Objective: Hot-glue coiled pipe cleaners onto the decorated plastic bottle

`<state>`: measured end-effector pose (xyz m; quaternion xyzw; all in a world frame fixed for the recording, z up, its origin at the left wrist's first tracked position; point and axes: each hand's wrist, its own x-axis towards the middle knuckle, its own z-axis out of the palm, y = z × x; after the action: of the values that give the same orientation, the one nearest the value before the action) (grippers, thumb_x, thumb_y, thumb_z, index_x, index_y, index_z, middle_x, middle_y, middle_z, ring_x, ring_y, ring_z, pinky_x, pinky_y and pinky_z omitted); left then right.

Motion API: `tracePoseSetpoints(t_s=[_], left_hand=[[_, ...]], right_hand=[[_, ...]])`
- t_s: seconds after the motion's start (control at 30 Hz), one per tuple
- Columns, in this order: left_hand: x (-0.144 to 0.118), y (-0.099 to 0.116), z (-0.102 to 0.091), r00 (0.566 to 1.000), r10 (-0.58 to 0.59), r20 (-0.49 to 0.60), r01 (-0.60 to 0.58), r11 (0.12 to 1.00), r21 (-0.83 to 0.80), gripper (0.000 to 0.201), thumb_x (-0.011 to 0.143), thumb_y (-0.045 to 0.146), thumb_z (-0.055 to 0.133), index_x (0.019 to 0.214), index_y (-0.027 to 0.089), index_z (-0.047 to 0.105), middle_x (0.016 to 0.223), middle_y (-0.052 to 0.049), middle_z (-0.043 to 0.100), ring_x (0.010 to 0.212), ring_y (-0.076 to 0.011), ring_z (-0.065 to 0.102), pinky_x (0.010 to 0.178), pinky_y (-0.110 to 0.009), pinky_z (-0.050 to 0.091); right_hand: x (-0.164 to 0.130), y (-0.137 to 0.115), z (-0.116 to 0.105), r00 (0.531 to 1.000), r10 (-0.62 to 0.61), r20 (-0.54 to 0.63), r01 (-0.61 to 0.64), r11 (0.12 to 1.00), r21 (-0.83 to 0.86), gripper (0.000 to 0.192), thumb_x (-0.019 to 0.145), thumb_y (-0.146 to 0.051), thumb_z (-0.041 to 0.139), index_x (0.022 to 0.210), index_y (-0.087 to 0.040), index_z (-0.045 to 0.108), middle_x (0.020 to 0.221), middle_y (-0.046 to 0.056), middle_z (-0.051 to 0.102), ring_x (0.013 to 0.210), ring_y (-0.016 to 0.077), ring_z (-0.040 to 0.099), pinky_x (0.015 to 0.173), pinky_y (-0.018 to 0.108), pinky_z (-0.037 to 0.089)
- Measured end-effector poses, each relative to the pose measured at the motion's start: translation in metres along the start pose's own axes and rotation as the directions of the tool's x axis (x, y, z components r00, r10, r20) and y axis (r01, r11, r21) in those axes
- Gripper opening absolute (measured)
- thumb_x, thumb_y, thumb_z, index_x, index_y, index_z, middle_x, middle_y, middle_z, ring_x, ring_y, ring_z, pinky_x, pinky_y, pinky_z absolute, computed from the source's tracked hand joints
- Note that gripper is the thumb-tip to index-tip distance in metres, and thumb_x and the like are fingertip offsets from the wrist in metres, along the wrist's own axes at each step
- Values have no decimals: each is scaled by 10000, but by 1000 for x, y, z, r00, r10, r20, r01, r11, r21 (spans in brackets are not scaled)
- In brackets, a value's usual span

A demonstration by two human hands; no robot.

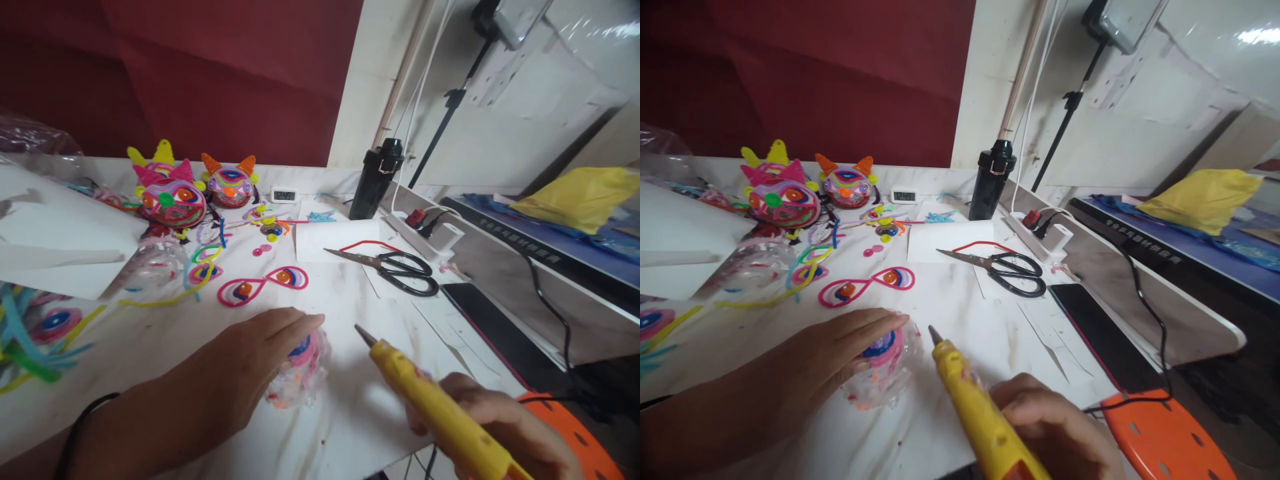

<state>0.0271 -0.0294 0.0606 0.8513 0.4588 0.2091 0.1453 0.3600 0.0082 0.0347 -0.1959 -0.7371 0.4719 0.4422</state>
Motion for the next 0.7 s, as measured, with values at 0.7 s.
tracePoseSetpoints(t_s=[0.7], left_hand=[[4, 4, -2, 1000, 0, -24, 0, 1000, -25, 694, 967, 42, 398, 1596, 309, 275, 1506, -70, 572, 1343, -228, 590, 1104, -365, 516]], right_hand=[[28, 0, 25, 963, -186, 196, 262, 471, -842, 356, 944, -58, 532, 1267, -164, 638, 1279, 150, 680, 1261, 312, 559, 965, 455, 571]])
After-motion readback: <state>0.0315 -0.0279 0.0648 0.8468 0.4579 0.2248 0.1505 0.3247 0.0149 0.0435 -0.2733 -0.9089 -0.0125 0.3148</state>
